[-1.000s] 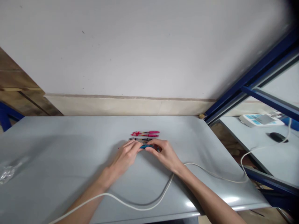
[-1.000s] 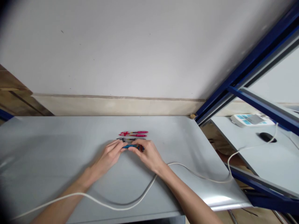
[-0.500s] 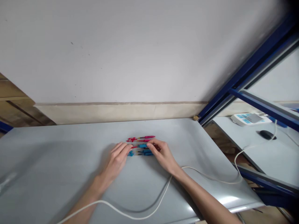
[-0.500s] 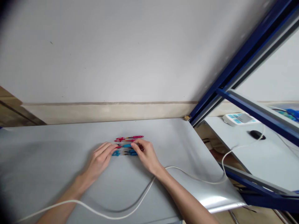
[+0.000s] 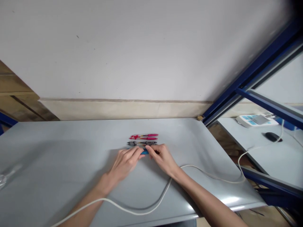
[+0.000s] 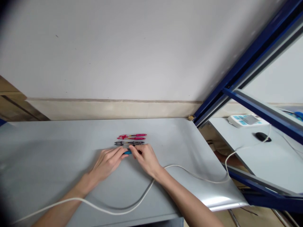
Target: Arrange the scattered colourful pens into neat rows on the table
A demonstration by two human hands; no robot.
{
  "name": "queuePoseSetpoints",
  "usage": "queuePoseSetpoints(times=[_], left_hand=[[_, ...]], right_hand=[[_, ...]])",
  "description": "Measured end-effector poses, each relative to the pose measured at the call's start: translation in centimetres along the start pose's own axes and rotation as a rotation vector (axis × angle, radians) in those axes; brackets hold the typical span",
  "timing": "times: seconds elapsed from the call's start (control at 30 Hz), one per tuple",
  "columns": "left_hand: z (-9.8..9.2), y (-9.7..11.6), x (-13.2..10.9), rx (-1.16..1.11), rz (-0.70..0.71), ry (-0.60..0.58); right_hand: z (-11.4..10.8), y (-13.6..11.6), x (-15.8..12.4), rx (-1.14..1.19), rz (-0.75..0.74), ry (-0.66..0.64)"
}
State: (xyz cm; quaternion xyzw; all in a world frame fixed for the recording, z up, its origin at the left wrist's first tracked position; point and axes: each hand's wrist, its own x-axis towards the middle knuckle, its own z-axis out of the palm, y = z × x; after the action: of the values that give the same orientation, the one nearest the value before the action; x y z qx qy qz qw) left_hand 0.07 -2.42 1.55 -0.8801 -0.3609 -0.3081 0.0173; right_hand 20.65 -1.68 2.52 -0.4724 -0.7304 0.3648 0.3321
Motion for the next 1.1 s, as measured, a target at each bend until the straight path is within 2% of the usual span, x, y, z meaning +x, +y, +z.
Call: queuePoseSetpoints(times=[0.2, 0.4, 0.6, 0.8, 0.97, 1.1], left_hand=[[-0.4, -0.3, 0.4, 0.045, -0.033, 0.086], [-0.5, -0.5, 0.2, -0.016, 0.006, 0.006], [0.0, -1.4, 0.3, -0.097, -0.073, 0.070], [-0.4, -1.3, 0.2, -0.093, -0.033, 0.053], [-0.9, -1.6, 0.0, -0.077, -0.059, 0.010], [-0.8, -1.5, -0.1, -0.063, -0.031, 0.070]], right_hand=[[-1.4, -1.6, 0.1, 0.042, -0.139, 0.012], [-1.1, -0.7, 0.1, -0.024, -0.052, -0.051], [-1.6, -1.8, 0.2, 0.044, -0.177, -0.044], [-1.8, -1.3, 0.0, -0.005, -0.116, -0.108], [-1.6, -1.2, 0.2, 0.025, -0.155, -0.031], [-1.1, -1.1, 0.2, -0.033, -0.174, -0.013]])
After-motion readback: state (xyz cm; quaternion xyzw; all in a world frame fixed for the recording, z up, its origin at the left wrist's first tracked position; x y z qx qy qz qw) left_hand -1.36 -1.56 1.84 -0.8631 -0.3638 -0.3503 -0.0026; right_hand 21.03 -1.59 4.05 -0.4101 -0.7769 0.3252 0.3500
